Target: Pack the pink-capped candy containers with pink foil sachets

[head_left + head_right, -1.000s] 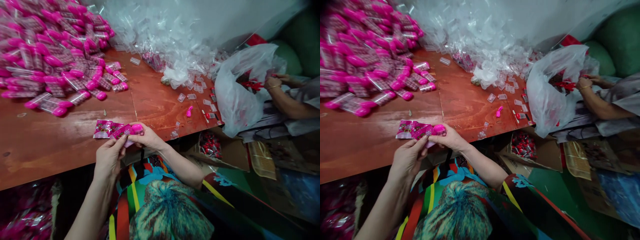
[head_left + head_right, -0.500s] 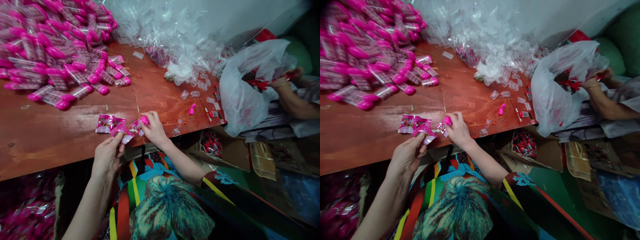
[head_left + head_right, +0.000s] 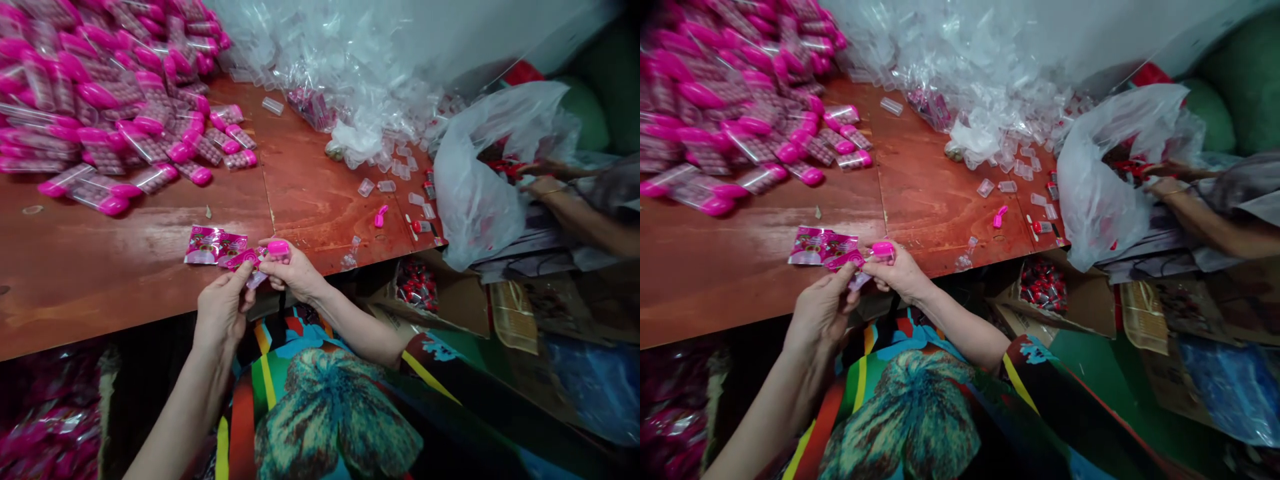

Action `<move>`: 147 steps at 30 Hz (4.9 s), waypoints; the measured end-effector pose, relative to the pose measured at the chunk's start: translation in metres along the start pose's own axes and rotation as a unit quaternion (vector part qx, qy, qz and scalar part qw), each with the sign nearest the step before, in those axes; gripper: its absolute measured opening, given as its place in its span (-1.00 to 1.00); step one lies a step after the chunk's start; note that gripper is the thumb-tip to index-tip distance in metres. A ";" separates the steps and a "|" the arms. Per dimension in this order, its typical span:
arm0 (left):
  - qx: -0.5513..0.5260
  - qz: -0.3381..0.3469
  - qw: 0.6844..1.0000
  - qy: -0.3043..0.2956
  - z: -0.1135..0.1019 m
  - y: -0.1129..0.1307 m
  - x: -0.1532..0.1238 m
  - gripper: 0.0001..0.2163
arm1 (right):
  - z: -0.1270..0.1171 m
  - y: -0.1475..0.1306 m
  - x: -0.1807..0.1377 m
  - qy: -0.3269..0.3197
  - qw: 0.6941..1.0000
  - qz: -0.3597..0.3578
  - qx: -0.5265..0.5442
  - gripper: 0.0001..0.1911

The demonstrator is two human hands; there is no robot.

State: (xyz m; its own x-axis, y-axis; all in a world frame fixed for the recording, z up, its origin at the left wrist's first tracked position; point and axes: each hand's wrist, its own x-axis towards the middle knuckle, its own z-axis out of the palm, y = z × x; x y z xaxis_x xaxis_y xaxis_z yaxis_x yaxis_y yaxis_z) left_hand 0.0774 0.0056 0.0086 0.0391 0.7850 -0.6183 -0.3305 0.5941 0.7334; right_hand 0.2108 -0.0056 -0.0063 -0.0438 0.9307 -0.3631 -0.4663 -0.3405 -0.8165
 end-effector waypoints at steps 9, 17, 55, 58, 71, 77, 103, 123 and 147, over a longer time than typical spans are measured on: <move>0.022 -0.011 0.999 -0.038 -0.002 0.002 -0.003 -0.68 | -0.015 -0.004 -0.007 0.004 1.000 0.015 -0.026 -0.45; 0.013 -0.003 0.999 -0.036 0.000 -0.005 0.000 -0.61 | -0.009 -0.002 -0.011 -0.009 0.999 0.018 -0.043 -0.38; -0.087 -0.100 0.991 -0.025 -0.002 0.002 -0.008 -0.71 | -0.016 0.013 -0.044 0.034 0.990 -0.014 -0.133 -0.41; -0.089 -0.075 0.993 -0.021 -0.003 -0.001 -0.006 -0.71 | -0.012 0.010 -0.045 0.039 0.988 -0.023 -0.148 -0.43; -0.067 -0.036 0.997 -0.008 -0.008 -0.005 -0.004 -0.66 | -0.010 0.010 -0.043 0.078 0.978 -0.067 -0.181 -0.56; -0.062 -0.048 0.997 0.005 -0.005 -0.003 -0.007 -0.70 | -0.004 0.010 -0.048 0.059 0.980 -0.048 -0.183 -0.57; -0.004 -0.084 0.982 -0.167 0.000 -0.003 -0.013 -0.64 | -0.006 0.011 -0.042 0.033 0.967 -0.115 -0.227 -0.48; -0.013 -0.096 0.974 -0.203 -0.010 -0.004 -0.008 -0.63 | -0.019 0.007 -0.050 -0.111 0.984 0.000 -0.141 -0.43; 0.010 -0.094 0.978 -0.188 -0.010 -0.004 -0.011 -0.62 | -0.014 0.018 -0.046 -0.104 0.992 -0.007 -0.064 -0.36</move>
State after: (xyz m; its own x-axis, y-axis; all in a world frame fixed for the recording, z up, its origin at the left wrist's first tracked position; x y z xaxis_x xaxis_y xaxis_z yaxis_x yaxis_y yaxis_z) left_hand 0.0687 -0.0077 0.0094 0.4424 0.6677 -0.5987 -0.2646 0.7351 0.6242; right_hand 0.2169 -0.0564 -0.0110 -0.2266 0.9384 -0.2610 -0.3520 -0.3288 -0.8764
